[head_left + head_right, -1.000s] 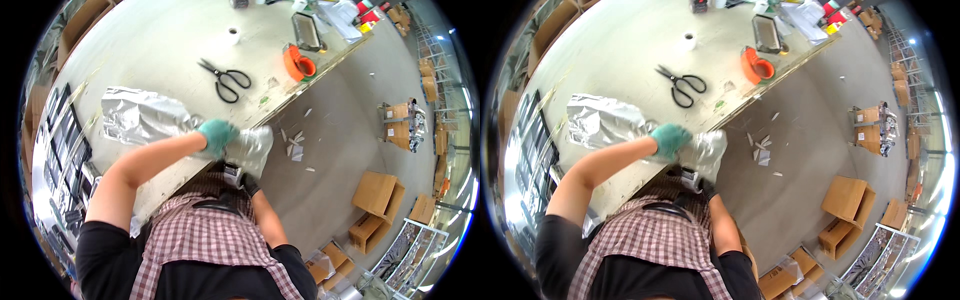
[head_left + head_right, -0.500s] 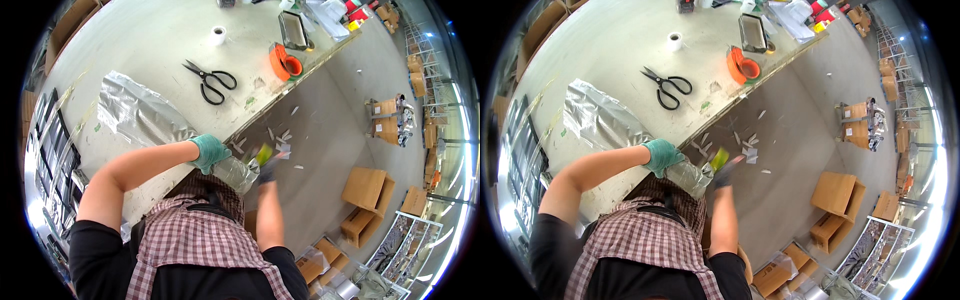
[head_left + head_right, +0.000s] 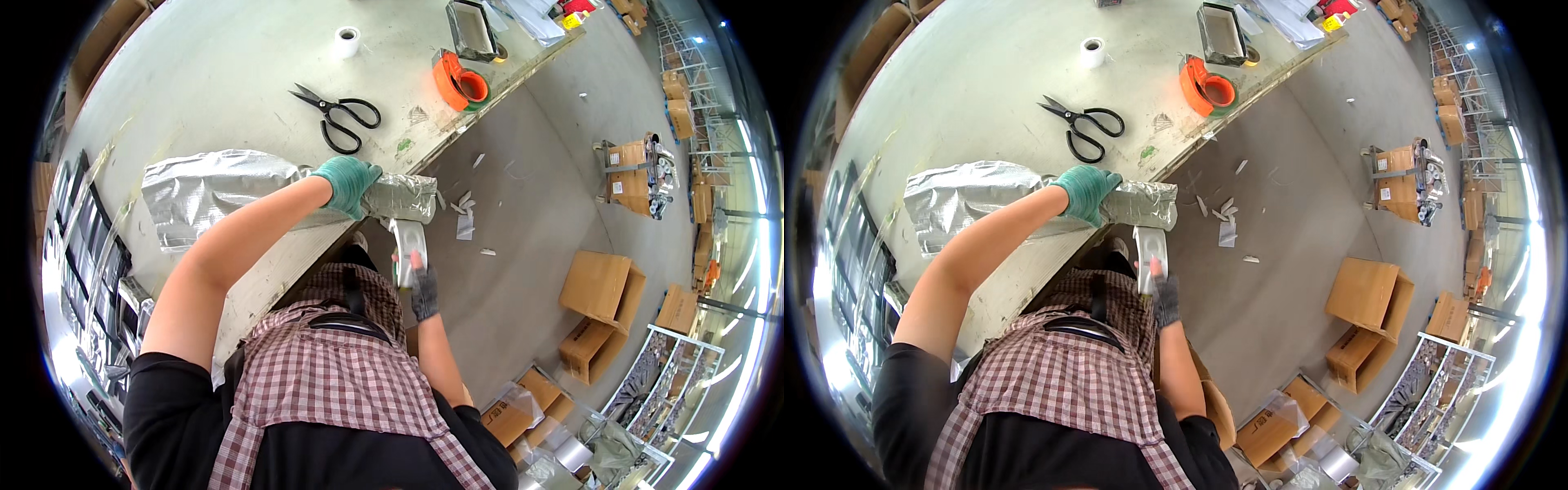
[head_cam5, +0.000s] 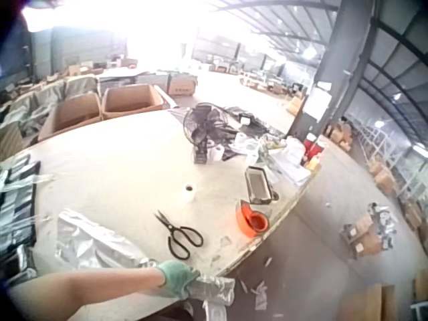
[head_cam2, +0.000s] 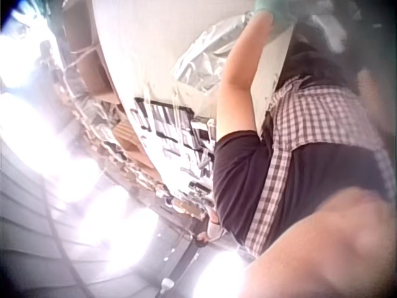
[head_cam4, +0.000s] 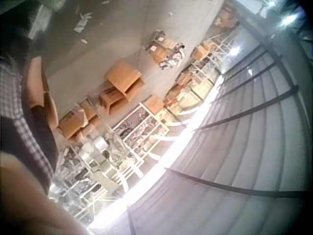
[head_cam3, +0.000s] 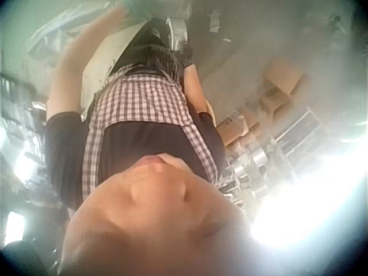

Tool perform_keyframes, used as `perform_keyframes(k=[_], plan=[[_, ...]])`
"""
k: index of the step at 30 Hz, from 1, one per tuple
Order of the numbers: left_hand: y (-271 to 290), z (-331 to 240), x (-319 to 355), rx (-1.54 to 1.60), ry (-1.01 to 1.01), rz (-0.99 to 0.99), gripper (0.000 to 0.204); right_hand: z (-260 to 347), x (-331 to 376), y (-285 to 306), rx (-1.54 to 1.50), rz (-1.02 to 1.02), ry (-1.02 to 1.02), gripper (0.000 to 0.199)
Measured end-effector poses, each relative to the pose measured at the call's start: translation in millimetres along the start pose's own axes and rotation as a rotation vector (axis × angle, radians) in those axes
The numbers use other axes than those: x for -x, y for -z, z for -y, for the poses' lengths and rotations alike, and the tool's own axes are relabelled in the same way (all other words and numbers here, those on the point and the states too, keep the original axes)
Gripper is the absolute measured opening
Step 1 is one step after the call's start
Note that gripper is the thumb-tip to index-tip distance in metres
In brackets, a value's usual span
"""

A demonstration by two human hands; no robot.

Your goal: The person removes a label from a backing sheet and applies it to a foam product wrapped in plastic. They then use a tape dispenser to seal the ends of the package, place the product into a cardboard box, and use scissors to cut a length of plastic film from a roll.

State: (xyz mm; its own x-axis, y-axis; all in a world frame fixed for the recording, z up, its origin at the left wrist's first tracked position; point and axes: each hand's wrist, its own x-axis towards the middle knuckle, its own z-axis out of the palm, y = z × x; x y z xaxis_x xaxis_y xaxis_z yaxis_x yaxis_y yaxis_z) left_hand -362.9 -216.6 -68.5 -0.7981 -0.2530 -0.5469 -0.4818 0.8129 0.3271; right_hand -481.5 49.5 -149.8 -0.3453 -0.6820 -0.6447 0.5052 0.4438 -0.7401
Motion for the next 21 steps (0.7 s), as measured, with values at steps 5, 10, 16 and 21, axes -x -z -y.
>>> perform_keyframes(k=[5,10,16,21], plan=[[6,-24,-5,-0.014,-0.097,0.025,0.084,-116,-96,40,-0.125,-0.002,-0.011,0.055],[18,-51,44,0.213,-0.126,-0.249,0.069,-46,-120,7,-0.078,0.126,0.679,0.064],[87,22,117,0.563,0.440,-1.062,0.056,120,-116,-32,0.379,0.186,0.589,0.046],[16,197,146,0.699,1.390,-1.355,0.074,173,-181,-90,1.810,-0.149,0.878,0.065]])
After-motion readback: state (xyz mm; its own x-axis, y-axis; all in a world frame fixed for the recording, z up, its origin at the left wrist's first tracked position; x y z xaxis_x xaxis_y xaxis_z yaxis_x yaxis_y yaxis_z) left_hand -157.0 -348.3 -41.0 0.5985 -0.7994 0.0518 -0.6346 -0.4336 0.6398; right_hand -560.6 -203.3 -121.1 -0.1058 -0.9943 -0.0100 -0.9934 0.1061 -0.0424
